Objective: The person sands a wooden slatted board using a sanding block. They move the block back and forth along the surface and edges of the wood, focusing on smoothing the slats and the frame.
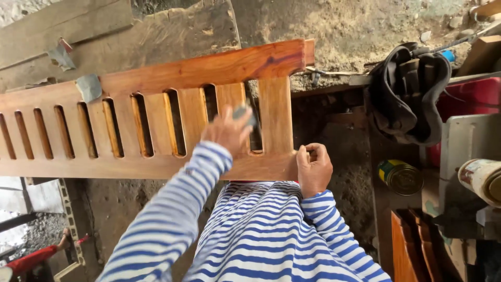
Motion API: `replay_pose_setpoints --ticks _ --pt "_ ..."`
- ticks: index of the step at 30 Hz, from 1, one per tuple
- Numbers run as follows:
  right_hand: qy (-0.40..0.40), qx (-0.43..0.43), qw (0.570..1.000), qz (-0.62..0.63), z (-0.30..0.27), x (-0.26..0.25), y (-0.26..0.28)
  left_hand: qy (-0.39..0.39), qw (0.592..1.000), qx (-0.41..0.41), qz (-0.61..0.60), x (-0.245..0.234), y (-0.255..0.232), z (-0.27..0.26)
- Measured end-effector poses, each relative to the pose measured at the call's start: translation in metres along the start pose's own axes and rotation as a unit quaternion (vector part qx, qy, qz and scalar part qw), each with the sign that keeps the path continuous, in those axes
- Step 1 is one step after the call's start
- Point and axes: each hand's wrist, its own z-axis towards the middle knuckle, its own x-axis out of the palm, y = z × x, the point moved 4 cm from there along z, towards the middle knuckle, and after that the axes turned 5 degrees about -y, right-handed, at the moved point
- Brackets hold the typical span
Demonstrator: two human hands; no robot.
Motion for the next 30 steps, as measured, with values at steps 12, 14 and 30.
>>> replay_pose_setpoints --ticks 12,14,30 --pt "0.02 0.002 1.0 -0.016 0.001 -0.003 0.001 0.002 0.999 -0.031 0.031 0.004 -0.016 -0.064" --pt "0.02 -0.001 1.0 -0.02 0.0 0.0 -0.003 0.015 0.999 -0.025 0.013 0.008 -0.013 -0.064" --pt "0.039 0.041 0.998 -0.015 0.004 0.002 -0.017 -0.019 0.999 -0.031 -0.005 0.006 -0.024 -0.072"
